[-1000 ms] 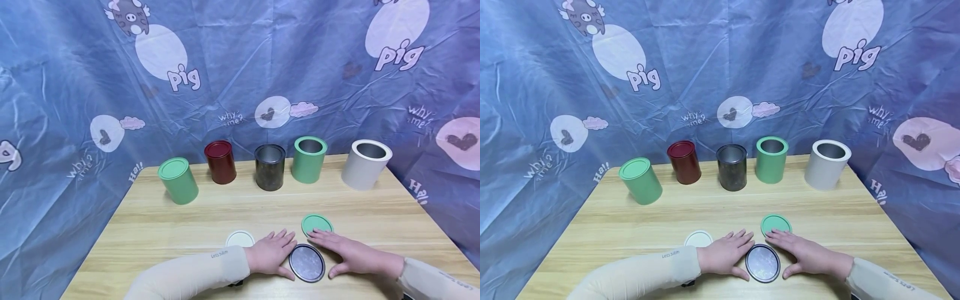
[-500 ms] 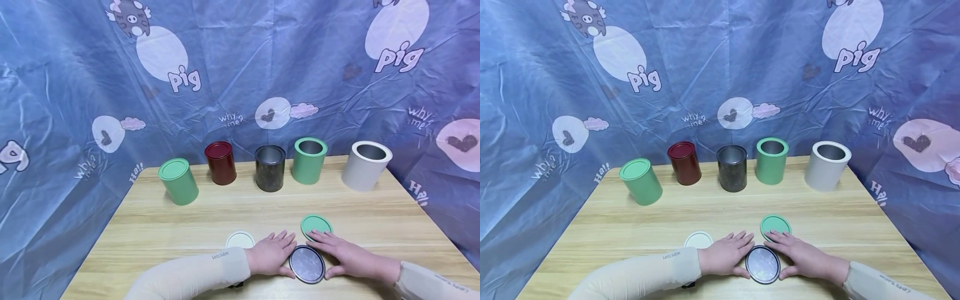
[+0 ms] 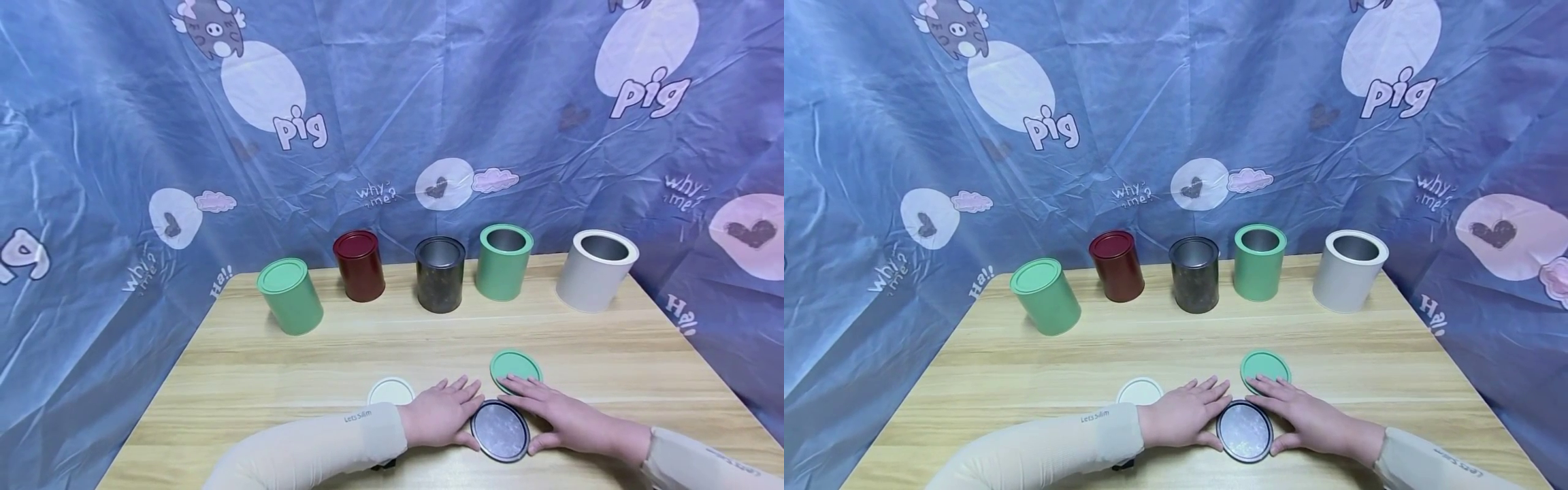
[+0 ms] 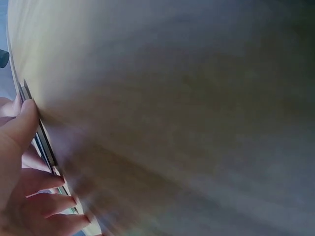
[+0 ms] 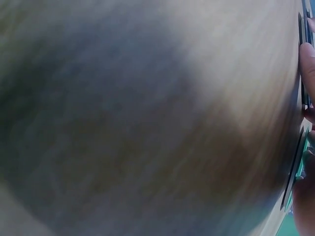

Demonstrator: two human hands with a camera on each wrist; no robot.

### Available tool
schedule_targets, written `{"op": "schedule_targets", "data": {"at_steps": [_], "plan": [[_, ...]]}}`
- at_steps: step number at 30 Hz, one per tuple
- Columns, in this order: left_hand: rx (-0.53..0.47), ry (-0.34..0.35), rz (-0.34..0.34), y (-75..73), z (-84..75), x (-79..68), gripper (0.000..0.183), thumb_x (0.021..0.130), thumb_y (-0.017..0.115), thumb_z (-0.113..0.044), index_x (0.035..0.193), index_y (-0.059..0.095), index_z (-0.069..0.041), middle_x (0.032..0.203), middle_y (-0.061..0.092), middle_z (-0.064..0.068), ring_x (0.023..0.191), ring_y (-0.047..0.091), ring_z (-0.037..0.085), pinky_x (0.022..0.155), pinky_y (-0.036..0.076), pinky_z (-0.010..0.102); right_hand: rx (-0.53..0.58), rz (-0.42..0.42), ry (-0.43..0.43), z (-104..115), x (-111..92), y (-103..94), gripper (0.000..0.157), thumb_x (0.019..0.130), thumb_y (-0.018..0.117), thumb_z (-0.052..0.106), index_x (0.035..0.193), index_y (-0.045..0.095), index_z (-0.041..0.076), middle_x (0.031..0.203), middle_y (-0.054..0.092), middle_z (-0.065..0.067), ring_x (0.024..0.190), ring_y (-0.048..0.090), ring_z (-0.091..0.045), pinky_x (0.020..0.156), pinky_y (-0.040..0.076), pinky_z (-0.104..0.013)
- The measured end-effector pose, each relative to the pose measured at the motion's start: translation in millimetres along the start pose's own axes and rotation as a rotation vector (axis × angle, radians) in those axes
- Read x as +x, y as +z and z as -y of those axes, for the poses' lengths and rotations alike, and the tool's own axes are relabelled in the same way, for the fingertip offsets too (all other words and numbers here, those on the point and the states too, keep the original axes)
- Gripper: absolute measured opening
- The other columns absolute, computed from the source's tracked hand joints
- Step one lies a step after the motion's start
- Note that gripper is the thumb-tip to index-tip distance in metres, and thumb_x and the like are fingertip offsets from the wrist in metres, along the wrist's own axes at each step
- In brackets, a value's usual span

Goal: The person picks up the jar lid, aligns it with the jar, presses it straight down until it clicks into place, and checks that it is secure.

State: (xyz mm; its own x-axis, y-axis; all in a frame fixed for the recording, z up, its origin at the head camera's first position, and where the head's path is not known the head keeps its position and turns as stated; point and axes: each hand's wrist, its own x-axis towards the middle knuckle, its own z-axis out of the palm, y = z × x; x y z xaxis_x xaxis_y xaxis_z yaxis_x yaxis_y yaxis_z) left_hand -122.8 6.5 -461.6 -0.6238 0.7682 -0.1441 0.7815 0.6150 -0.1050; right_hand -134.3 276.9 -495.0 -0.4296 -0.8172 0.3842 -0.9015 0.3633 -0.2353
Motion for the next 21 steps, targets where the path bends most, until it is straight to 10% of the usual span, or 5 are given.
{"op": "schedule_targets", "data": {"at_steps": [21], "plan": [[-0.086,0.036,0.002,-10.9,8.9,4.5,0.070,0.086,0.056,-0.062,0.140,0.050,-0.017,0.146,0.050,0.004,0.136,0.045,0.019,0.104,0.046,0.036,0.102,-0.020,0.016,3.4,4.3,-2.7,0.073,0.077,0.072,0.042,0.135,0.053,0.001,0.144,0.050,-0.012,0.147,0.009,0.002,0.112,0.007,-0.005]]}}
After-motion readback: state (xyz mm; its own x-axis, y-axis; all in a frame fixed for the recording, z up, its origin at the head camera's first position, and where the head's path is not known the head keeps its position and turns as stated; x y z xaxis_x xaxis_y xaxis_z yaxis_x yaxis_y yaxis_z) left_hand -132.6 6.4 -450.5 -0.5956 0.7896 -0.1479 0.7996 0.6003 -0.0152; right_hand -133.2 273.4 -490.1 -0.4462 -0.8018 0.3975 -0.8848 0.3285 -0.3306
